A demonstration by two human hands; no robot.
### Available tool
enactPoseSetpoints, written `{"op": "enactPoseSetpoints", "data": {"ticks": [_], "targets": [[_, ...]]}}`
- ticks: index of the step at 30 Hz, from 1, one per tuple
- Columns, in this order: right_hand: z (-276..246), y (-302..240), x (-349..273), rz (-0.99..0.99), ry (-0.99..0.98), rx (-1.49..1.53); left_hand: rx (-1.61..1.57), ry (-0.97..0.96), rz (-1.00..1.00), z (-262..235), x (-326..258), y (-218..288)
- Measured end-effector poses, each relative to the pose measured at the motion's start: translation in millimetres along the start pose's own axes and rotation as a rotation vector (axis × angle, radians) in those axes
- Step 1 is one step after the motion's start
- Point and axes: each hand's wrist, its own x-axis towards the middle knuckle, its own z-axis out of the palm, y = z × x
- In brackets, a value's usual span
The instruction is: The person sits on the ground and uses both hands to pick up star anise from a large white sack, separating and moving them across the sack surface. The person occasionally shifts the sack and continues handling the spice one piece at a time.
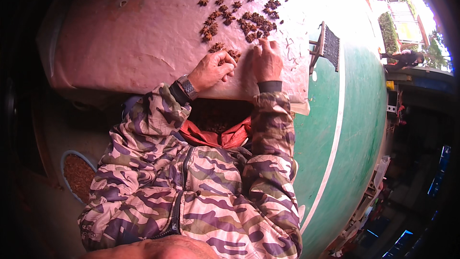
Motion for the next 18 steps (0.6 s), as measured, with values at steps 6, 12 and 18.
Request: {"op": "enactPoseSetpoints", "data": {"ticks": [6,12,18], "targets": [[4.2,11.5,1.1,0.021,0.144,0.406,-0.033,0.002,0.016,-1.1,3.6,-3.5],[-25.6,-10.9,-23.3,0.416,-0.085,1.321,-0.054,0.087,0.119,4.6,4.6,-5.1],[-35.8,-41.1,-44.6,0.432,-0.164,1.331,-0.061,0.011,0.037,2.7,4.5,0.4]]}}
